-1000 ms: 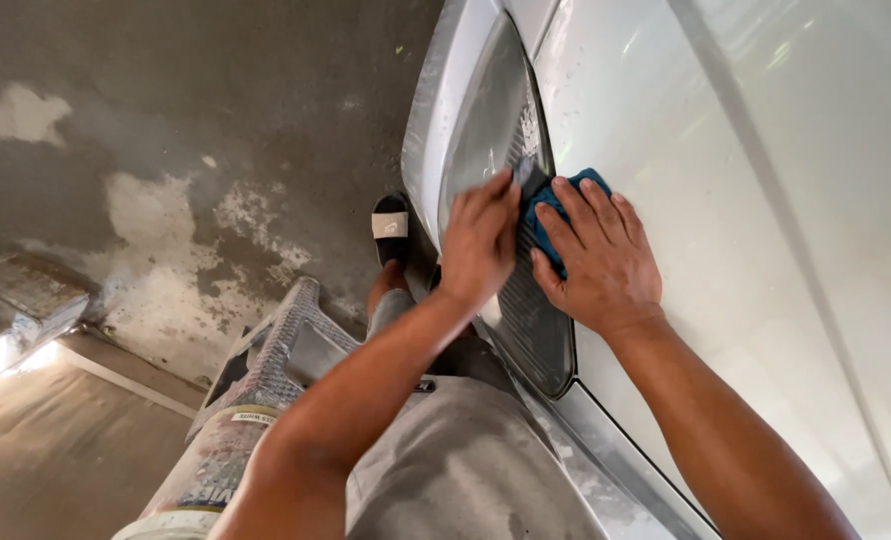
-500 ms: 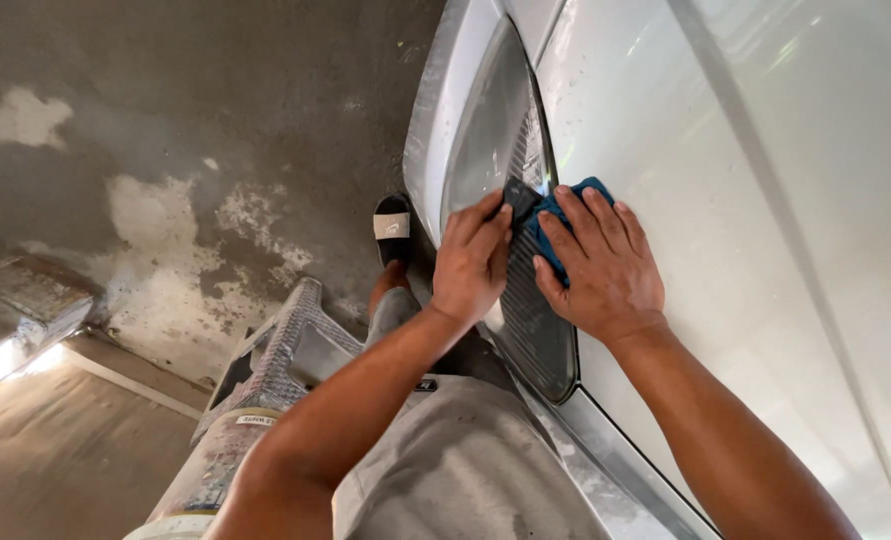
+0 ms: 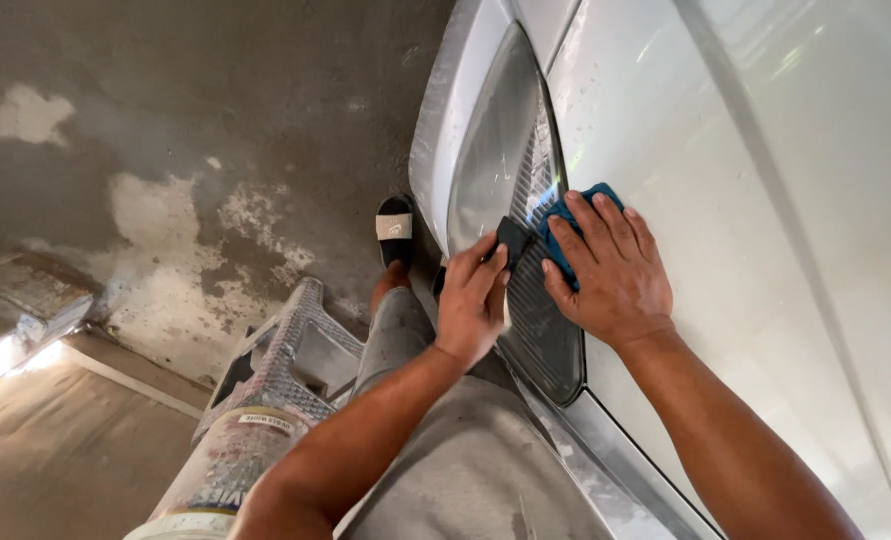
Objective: Sand and polish a car headlight using a sanding block and a wet cloth.
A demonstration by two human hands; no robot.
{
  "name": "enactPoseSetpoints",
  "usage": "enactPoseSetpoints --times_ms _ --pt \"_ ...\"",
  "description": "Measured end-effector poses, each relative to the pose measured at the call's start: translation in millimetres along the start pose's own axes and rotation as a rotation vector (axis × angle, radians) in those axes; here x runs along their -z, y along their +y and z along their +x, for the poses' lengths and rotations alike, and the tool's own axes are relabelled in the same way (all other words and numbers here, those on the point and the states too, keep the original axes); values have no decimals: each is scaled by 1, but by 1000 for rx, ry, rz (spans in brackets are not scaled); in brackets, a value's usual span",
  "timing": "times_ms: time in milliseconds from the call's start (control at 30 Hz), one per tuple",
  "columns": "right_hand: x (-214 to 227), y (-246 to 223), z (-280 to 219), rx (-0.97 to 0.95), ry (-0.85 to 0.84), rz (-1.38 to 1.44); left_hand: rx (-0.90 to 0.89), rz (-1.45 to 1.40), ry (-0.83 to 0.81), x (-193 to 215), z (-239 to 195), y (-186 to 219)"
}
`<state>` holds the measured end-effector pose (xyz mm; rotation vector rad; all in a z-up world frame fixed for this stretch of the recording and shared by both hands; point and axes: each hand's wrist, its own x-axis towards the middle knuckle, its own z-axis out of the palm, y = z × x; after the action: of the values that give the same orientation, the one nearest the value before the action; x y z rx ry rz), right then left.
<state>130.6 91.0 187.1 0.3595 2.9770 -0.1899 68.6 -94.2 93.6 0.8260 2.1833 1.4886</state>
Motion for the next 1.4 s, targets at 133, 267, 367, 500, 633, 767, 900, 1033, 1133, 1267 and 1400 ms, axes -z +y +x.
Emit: enactPoseSetpoints --times_ms 133,267,367,500,633,767,900,1033,1133,1267,1400 --pt "-1 1 4 -8 -3 -17 -5 -16 28 -19 67 -37" --pt "-2 -1 -4 -16 -29 -15 301 -263 118 -58 139 -102" --pt "-5 -1 0 -25 -39 -25 217 -141 202 -54 118 -92" --pt "-7 5 22 -52 -126 0 156 -112 93 -9 28 -47" --pt "-36 25 111 -32 -124 -22 264 -168 -42 41 -1 -65" --pt "-81 29 182 -25 -173 -139 490 -218 -268 119 3 -72" --pt "-125 -7 195 101 -505 -327 653 -453 -105 170 3 -89" --pt "-181 -65 98 355 -242 -281 768 -530 13 201 10 -65" --pt "-138 -105 32 556 -338 -378 767 -574 29 207 0 -71" --pt "-133 -81 9 639 -232 -123 783 -503 10 206 -12 -91" --pt "-62 -37 105 262 -256 -261 740 -599 -13 192 -14 -99"
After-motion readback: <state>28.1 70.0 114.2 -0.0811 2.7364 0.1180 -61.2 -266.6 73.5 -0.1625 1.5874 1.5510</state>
